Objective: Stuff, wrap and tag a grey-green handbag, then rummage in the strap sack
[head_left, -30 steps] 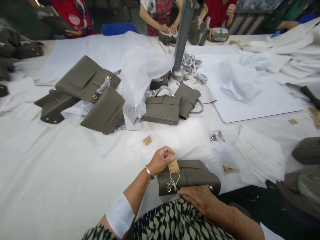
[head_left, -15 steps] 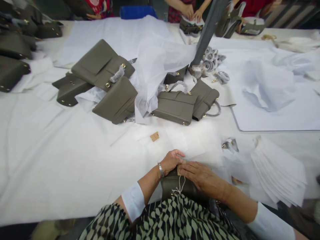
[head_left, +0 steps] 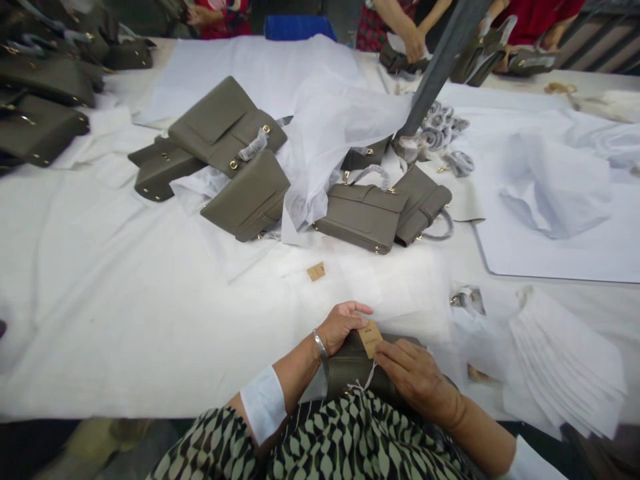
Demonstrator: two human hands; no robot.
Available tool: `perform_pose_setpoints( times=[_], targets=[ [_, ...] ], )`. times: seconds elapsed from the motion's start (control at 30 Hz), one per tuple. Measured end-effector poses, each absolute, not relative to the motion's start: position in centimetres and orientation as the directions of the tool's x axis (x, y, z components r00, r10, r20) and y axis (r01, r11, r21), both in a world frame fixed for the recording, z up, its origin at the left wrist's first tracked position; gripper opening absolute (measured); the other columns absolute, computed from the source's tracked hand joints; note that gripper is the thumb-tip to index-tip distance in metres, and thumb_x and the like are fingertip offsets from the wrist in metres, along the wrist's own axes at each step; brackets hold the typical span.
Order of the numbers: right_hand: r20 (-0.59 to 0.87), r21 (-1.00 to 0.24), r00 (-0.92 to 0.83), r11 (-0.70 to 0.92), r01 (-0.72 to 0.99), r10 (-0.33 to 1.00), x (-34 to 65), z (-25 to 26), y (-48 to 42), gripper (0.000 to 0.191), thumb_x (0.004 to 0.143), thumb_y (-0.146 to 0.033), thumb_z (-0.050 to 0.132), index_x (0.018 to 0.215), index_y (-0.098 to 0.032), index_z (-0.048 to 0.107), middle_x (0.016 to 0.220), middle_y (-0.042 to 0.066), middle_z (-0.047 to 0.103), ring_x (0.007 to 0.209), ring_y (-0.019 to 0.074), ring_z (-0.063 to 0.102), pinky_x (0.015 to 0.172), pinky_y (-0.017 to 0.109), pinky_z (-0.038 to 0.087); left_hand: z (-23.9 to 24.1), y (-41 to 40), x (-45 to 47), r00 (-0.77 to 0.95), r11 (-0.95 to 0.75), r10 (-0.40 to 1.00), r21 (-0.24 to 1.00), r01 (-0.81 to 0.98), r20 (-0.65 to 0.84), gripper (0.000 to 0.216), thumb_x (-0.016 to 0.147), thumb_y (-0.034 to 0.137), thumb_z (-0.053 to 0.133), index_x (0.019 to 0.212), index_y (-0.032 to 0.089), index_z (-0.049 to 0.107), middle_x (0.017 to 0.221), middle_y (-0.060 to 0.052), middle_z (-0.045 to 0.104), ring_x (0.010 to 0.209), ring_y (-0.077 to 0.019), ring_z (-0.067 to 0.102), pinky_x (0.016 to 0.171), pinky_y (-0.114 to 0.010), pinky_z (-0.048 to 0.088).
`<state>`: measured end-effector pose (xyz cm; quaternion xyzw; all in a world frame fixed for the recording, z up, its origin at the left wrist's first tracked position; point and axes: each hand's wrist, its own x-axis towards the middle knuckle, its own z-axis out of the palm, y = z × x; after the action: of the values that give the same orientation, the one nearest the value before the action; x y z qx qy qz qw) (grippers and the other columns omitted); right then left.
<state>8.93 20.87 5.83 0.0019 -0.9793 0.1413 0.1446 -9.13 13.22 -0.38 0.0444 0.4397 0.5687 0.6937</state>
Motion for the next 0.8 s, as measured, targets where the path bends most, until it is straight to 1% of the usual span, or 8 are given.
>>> perform_pose_setpoints(
  times=[0.17,0.27,0.37,0.43,0.53,0.63,0.73,0.8],
  targets=[
    [0.306,-0.24,-0.947,0.971,0.018,0.093,9.0,5.7,20.3,0.022,0.087,-0.009,0.051,0.105,-0.013,0.064,0.101,0.008,0.068,0.086,0.0186,0.058,0.078,0.034,0.05,-0.4,12.9,-8.9,0.008,0.377,0.835,0.56,-0.738,-0.551,0.052,0.054,0.028,0.082,0.1,0.009,0.065,0.066,-0.004,0.066,0.056,-0.0128,0.057,0.06,-0.026,0.042],
    [0.325,-0.23,-0.936,0.971,0.063,0.138,8.7,5.6,20.0,0.019,0.085,-0.009,0.056,0.102,-0.014,0.063,0.093,0.007,0.068,0.079,0.0173,0.058,0.073,0.033,0.05,-0.3,12.9,-8.7,-0.006,0.384,0.839,0.599,-0.703,-0.545,0.048,0.057,0.033,0.08,0.097,0.01,0.066,0.066,-0.004,0.066,0.056,-0.0122,0.056,0.06,-0.025,0.041],
    [0.297,-0.278,-0.916,0.942,0.188,0.271,8.8,5.7,19.4,0.01,0.085,-0.011,0.055,0.092,-0.015,0.061,0.077,0.005,0.064,0.069,0.0169,0.058,0.064,0.032,0.048,-0.2,12.8,-8.7,-0.037,0.363,0.864,0.673,-0.645,-0.502,0.045,0.067,0.046,0.073,0.092,0.009,0.068,0.062,-0.004,0.065,0.053,-0.0108,0.053,0.056,-0.023,0.036],
    [0.258,-0.341,-0.886,0.894,0.291,0.386,9.0,5.7,19.0,0.013,0.087,-0.013,0.051,0.098,-0.014,0.058,0.078,0.005,0.065,0.068,0.0166,0.06,0.063,0.031,0.049,-0.2,12.7,-8.8,-0.021,0.359,0.882,0.701,-0.616,-0.47,0.047,0.074,0.053,0.066,0.091,0.009,0.067,0.059,-0.005,0.065,0.05,-0.0108,0.051,0.055,-0.023,0.033],
    [0.204,-0.39,-0.848,0.835,0.388,0.489,9.6,5.8,18.5,0.032,0.089,-0.014,0.046,0.12,-0.01,0.05,0.095,0.009,0.068,0.074,0.0161,0.064,0.068,0.03,0.052,-0.4,12.5,-8.9,-0.001,0.355,0.895,0.713,-0.605,-0.446,0.047,0.076,0.054,0.062,0.089,0.009,0.066,0.058,-0.005,0.065,0.051,-0.0108,0.05,0.055,-0.024,0.032],
    [0.221,-0.383,-0.864,0.855,0.35,0.452,9.9,5.7,18.2,0.037,0.089,-0.01,0.045,0.126,-0.012,0.048,0.097,0.008,0.069,0.074,0.0156,0.065,0.068,0.029,0.053,-0.7,12.6,-8.8,-0.034,0.352,0.891,0.738,-0.575,-0.452,0.043,0.072,0.048,0.067,0.093,0.011,0.065,0.066,-0.003,0.065,0.058,-0.011,0.051,0.06,-0.024,0.035],
    [0.292,-0.372,-0.872,0.886,0.276,0.394,9.8,5.8,18.2,0.024,0.088,-0.009,0.049,0.111,-0.015,0.056,0.086,0.005,0.069,0.069,0.0153,0.064,0.063,0.028,0.052,-0.8,12.7,-8.9,0.025,0.387,0.899,0.767,-0.511,-0.437,0.034,0.067,0.041,0.074,0.086,0.014,0.068,0.074,-0.001,0.064,0.068,-0.0123,0.052,0.068,-0.025,0.039],
    [0.337,-0.372,-0.848,0.885,0.279,0.409,9.6,6.0,18.3,0.015,0.089,-0.013,0.053,0.103,-0.015,0.058,0.082,0.005,0.068,0.069,0.0153,0.065,0.063,0.027,0.053,-0.6,12.6,-9.1,0.098,0.404,0.906,0.77,-0.494,-0.412,0.032,0.067,0.043,0.075,0.075,0.014,0.068,0.073,-0.001,0.063,0.07,-0.0134,0.052,0.07,-0.027,0.039]
  ],
)
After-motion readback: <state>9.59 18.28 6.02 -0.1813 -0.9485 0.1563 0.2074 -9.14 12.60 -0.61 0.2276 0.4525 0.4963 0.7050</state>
